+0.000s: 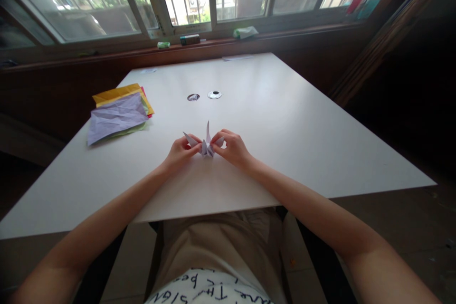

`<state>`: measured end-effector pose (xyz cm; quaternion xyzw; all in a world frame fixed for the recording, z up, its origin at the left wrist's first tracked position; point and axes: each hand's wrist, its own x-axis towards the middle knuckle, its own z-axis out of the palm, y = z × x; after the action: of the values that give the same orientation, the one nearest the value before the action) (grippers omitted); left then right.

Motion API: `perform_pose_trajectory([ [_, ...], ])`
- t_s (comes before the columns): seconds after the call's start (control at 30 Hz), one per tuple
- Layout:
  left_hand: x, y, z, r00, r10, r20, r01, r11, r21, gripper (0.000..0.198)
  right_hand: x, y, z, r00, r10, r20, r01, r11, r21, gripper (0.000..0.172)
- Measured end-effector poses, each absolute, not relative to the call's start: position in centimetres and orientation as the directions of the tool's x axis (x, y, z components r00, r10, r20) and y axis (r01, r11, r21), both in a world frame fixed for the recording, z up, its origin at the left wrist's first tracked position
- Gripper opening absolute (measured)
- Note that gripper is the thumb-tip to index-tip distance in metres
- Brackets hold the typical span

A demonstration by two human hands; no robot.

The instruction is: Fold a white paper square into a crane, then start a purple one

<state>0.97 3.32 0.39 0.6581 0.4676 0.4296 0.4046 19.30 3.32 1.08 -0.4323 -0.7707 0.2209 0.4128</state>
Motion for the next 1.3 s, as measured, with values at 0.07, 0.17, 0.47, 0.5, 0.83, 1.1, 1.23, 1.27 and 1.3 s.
perform_pose_trajectory([
  [0.07,0.91,3.43,0.22,0.202,0.961,0.189,0.258,-0.238,0.936,0.025,19.33,3.31,1.09,-0.276,0.851,0.446,0.481,0.524,-0.703,0.003],
  [0.17,0.88,3.49,0.09,0.23,0.96,0.161,0.241,-0.216,0.946,0.028,19.34,3.36,1.12,-0.274,0.866,0.419,0.477,0.501,-0.722,0.005],
  [0.47,0.98,3.08,0.65,0.259,0.962,0.085,0.237,-0.148,0.96,0.032,19.5,3.65,0.9,-0.296,0.888,0.351,0.443,0.453,-0.773,0.015],
  [0.5,0.95,3.08,0.61,0.261,0.962,0.079,0.233,-0.142,0.962,0.032,19.51,3.67,0.9,-0.296,0.891,0.343,0.439,0.446,-0.78,0.016],
  [0.83,1.07,3.08,0.77,0.269,0.961,0.068,0.225,-0.132,0.965,0.033,19.56,3.97,0.72,-0.342,0.911,0.231,0.346,0.351,-0.87,0.022],
  [1.1,1.08,3.15,0.72,0.269,0.961,0.065,0.233,-0.13,0.964,0.032,19.46,4.09,0.97,-0.335,0.921,0.2,0.311,0.309,-0.899,0.022],
  [1.23,0.94,3.34,0.38,0.28,0.958,0.064,0.22,-0.129,0.967,0.032,19.54,4.11,0.75,-0.325,0.914,0.243,0.318,0.348,-0.882,0.02],
  [1.27,0.9,3.39,0.33,0.28,0.957,0.07,0.215,-0.134,0.967,0.031,19.56,4.11,0.67,-0.318,0.913,0.255,0.324,0.358,-0.876,0.02],
  [1.3,0.86,3.44,0.3,0.275,0.958,0.079,0.213,-0.141,0.967,0.03,19.58,4.12,0.61,-0.311,0.913,0.265,0.33,0.365,-0.871,0.02],
])
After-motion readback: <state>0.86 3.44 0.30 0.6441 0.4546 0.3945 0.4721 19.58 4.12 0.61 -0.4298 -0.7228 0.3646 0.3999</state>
